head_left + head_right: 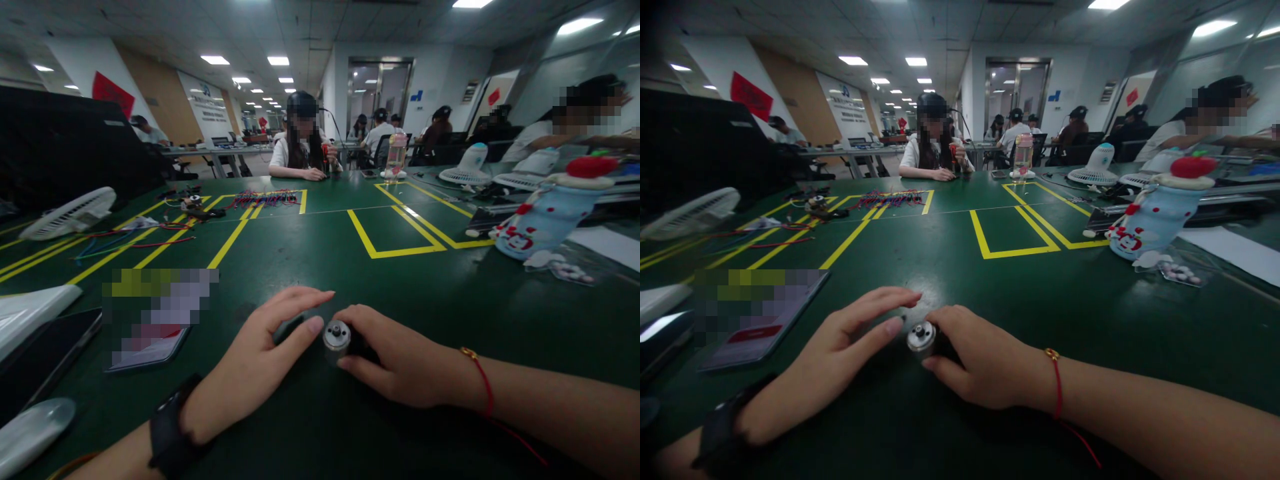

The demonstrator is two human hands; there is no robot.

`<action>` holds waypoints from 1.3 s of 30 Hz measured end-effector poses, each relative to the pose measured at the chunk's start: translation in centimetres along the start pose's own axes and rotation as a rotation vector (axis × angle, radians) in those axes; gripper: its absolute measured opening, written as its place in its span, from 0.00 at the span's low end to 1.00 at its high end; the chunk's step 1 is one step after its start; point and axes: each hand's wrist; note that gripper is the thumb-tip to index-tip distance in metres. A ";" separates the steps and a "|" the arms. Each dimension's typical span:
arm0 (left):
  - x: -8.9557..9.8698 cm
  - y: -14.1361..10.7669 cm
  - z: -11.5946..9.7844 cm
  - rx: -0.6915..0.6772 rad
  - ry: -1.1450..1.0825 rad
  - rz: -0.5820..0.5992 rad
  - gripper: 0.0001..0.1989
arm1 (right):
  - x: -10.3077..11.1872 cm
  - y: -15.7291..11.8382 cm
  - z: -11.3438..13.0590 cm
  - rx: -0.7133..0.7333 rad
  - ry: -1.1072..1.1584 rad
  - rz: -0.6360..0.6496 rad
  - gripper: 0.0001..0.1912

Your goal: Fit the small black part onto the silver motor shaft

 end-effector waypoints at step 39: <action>1.1 0.2 1.6 0.066 -0.064 0.084 0.11 | 0.0 -0.1 0.0 -0.003 0.030 -0.003 0.18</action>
Point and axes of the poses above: each hand's wrist, its own y-axis towards the middle knuckle, its own x-axis out of the back of the hand, z = x × y, and after that the axes turned 7 degrees about -z, right-handed
